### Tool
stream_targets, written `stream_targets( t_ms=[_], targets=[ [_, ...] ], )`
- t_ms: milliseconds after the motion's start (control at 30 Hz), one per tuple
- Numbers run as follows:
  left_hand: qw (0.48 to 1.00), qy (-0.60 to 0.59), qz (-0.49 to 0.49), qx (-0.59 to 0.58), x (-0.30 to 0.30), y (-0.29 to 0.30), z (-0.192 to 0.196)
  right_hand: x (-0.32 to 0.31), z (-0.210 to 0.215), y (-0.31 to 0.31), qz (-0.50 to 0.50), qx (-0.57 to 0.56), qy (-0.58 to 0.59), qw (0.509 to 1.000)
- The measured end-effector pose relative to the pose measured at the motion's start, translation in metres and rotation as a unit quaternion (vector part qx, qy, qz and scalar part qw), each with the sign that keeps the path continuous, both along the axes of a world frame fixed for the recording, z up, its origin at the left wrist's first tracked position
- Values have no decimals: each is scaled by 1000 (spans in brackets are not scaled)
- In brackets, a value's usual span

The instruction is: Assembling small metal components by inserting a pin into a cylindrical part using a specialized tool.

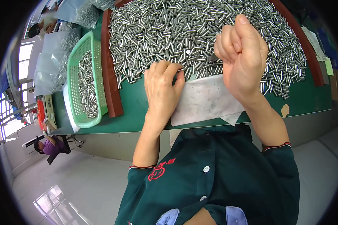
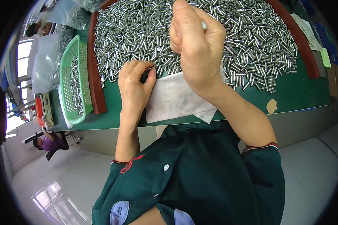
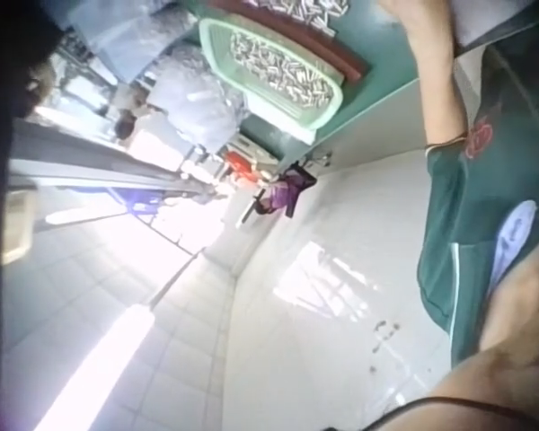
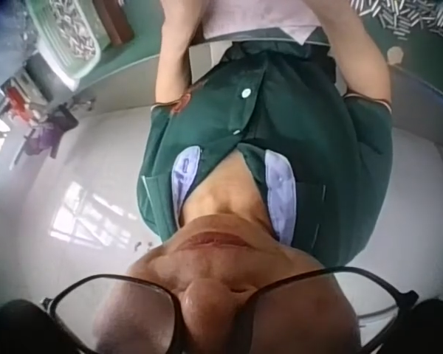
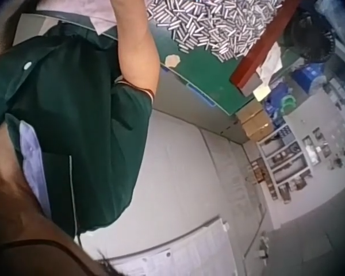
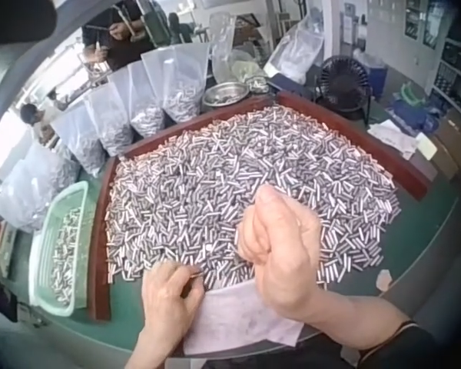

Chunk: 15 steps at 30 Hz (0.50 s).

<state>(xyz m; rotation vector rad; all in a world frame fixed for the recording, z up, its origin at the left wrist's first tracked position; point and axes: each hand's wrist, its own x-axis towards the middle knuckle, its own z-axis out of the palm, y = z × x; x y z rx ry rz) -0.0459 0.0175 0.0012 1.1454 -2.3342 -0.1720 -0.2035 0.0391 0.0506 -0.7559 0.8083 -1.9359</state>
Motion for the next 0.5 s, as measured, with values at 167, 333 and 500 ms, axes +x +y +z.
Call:
stream_targets(
  t_ms=[167, 333, 500],
  targets=[
    [998, 41, -43, 3, 11, -2, 1, 1, 1, 0, 9, -4, 9, 1000],
    [934, 252, -32, 251, 14, 3, 0, 1, -1, -1, 0, 3, 17, 1000],
    [773, 479, 10, 416, 19, 6, 4, 0, -5, -1, 10, -19, -23, 1000]
  ],
)
